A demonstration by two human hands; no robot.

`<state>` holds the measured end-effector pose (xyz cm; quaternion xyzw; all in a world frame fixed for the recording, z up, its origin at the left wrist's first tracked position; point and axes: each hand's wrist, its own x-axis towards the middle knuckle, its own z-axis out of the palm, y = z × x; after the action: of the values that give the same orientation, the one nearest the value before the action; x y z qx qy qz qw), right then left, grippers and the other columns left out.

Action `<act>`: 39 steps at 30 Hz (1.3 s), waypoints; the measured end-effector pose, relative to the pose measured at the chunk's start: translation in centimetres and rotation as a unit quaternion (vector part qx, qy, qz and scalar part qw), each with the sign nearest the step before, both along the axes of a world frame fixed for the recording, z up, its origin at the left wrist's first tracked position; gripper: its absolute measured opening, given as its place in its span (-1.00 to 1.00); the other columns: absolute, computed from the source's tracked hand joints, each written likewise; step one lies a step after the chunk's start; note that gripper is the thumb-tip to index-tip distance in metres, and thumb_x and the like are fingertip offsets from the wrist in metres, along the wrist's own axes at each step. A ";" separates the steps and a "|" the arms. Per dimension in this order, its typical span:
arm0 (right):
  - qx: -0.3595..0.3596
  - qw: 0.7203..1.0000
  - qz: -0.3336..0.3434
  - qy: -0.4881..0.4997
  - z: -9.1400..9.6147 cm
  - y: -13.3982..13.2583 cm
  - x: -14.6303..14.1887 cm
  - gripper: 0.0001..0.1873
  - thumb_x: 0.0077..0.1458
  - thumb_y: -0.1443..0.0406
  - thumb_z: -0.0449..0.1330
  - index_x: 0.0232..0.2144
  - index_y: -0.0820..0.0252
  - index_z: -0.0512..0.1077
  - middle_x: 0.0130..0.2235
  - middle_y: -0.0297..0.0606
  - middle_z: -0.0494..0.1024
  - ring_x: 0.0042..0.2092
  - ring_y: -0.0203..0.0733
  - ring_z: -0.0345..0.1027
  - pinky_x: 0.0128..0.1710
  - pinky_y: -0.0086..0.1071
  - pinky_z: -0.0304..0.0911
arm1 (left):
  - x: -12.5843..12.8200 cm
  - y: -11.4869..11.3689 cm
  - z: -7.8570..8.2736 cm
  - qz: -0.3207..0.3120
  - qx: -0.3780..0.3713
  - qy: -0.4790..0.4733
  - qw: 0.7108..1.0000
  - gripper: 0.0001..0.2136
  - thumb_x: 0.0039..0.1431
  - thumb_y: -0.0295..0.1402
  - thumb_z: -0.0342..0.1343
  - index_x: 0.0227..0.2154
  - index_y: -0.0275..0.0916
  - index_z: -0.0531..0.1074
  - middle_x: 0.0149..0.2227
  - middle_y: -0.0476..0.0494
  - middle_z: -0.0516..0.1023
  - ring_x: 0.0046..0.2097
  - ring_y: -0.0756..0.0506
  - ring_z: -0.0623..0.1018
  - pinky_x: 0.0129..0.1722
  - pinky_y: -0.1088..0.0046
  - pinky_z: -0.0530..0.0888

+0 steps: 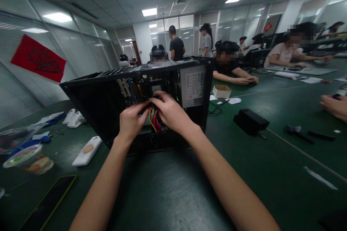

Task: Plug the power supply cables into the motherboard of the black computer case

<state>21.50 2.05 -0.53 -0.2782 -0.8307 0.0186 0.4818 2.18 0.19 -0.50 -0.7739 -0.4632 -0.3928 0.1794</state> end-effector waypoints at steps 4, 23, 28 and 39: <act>-0.004 0.988 -0.090 -0.128 -2.0 1.0 -0.9 -0.58 0.26 0.51 0.02 0.10 0.26 0.44 0.06 0.00 0.47 0.12 0.01 0.36 0.15 -0.12 0.31 | -0.1 0.7 -1.0 0.038 -0.070 0.047 0.996 -0.74 0.34 -0.32 0.12 0.03 -0.13 0.58 0.02 -0.12 0.64 0.01 -0.19 0.63 -0.04 0.37 0.52; -0.160 0.949 -0.180 -0.205 -4.8 4.1 2.4 -0.71 0.27 0.33 0.12 -0.01 0.21 0.50 0.05 -0.06 0.49 0.06 -0.03 0.40 0.01 -0.30 0.29 | 0.0 4.8 -2.8 0.086 -0.181 0.213 0.956 -0.71 0.41 -0.26 0.01 0.03 -0.15 0.56 -0.01 -0.18 0.63 -0.03 -0.20 0.61 -0.14 0.36 0.46; -0.163 0.945 -0.175 -0.222 -4.4 3.6 2.5 -0.74 0.28 0.31 0.11 -0.03 0.21 0.50 0.06 -0.07 0.49 0.06 -0.03 0.41 -0.04 -0.30 0.31 | 0.2 6.5 -2.5 0.095 -0.188 0.260 0.942 -0.73 0.40 -0.24 0.03 -0.02 -0.14 0.58 -0.06 -0.11 0.64 -0.05 -0.18 0.62 -0.27 0.39 0.43; -0.153 0.944 -0.160 -0.246 -4.1 3.9 2.3 -0.77 0.28 0.31 0.12 -0.09 0.21 0.53 0.03 -0.11 0.52 0.06 -0.04 0.42 -0.07 -0.34 0.30 | -0.3 6.9 -2.6 0.096 -0.185 0.296 0.932 -0.70 0.42 -0.25 -0.04 0.01 -0.11 0.57 -0.07 -0.16 0.65 -0.06 -0.18 0.62 -0.26 0.40 0.45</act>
<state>23.83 5.96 -4.60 -0.4735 -0.8552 -0.0007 0.2109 1.91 7.09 -3.05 -0.8265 -0.5256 -0.0341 0.1985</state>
